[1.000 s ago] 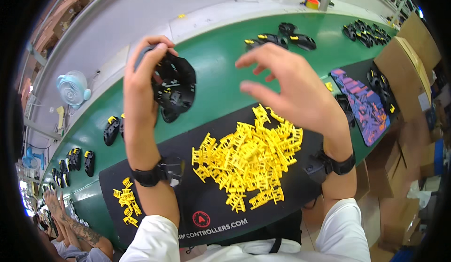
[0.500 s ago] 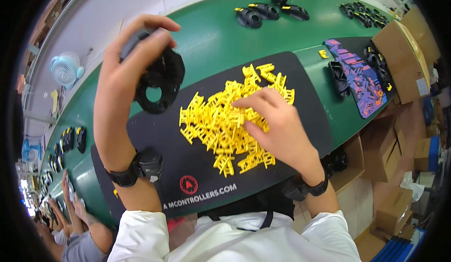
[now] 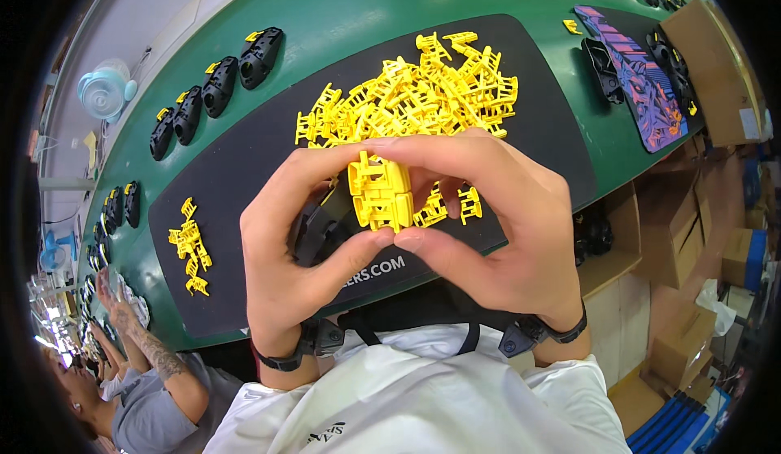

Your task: The person is assembling electronic components, specifically game controller shells, by inserting yellow plastic parts.

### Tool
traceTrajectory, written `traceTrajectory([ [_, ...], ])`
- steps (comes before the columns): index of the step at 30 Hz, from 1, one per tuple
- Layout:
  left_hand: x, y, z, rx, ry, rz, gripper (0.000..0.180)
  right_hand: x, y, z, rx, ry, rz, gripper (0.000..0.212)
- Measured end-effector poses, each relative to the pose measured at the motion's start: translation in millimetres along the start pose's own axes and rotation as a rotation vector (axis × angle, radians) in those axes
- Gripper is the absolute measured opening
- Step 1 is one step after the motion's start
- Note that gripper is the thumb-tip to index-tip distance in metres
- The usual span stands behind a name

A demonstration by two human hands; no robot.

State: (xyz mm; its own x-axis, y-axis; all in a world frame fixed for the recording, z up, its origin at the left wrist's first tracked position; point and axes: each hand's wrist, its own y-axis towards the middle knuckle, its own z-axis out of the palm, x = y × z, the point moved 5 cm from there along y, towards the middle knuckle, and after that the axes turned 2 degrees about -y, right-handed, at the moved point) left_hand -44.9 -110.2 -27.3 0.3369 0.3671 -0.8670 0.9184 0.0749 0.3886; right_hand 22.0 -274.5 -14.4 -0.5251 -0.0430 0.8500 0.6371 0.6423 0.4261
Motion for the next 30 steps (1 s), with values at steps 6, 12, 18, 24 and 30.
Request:
traceTrajectory([
  [6,-2.4,-1.1,0.3,-0.006,0.078,0.113,0.060,-9.1,-8.4,-5.0,-0.122,0.186,0.000,0.048],
  [12,-1.4,-3.1,-7.0,-0.007,-0.049,0.117,0.060,-11.5,-8.9,-6.0,-0.027,0.265,0.082,0.055],
  [18,-3.3,-1.1,-7.4,-0.062,-0.036,0.203,0.049,-12.7,-3.9,-4.6,-0.042,0.398,0.118,0.049],
  [24,3.0,-4.5,-8.0,-0.159,0.071,0.315,0.049,-17.0,-4.5,0.0,-0.104,0.246,0.204,0.046],
  [30,1.8,-0.9,-3.8,-0.081,0.077,0.208,0.052,-15.5,-3.0,-4.4,-0.071,0.203,0.218,0.043],
])
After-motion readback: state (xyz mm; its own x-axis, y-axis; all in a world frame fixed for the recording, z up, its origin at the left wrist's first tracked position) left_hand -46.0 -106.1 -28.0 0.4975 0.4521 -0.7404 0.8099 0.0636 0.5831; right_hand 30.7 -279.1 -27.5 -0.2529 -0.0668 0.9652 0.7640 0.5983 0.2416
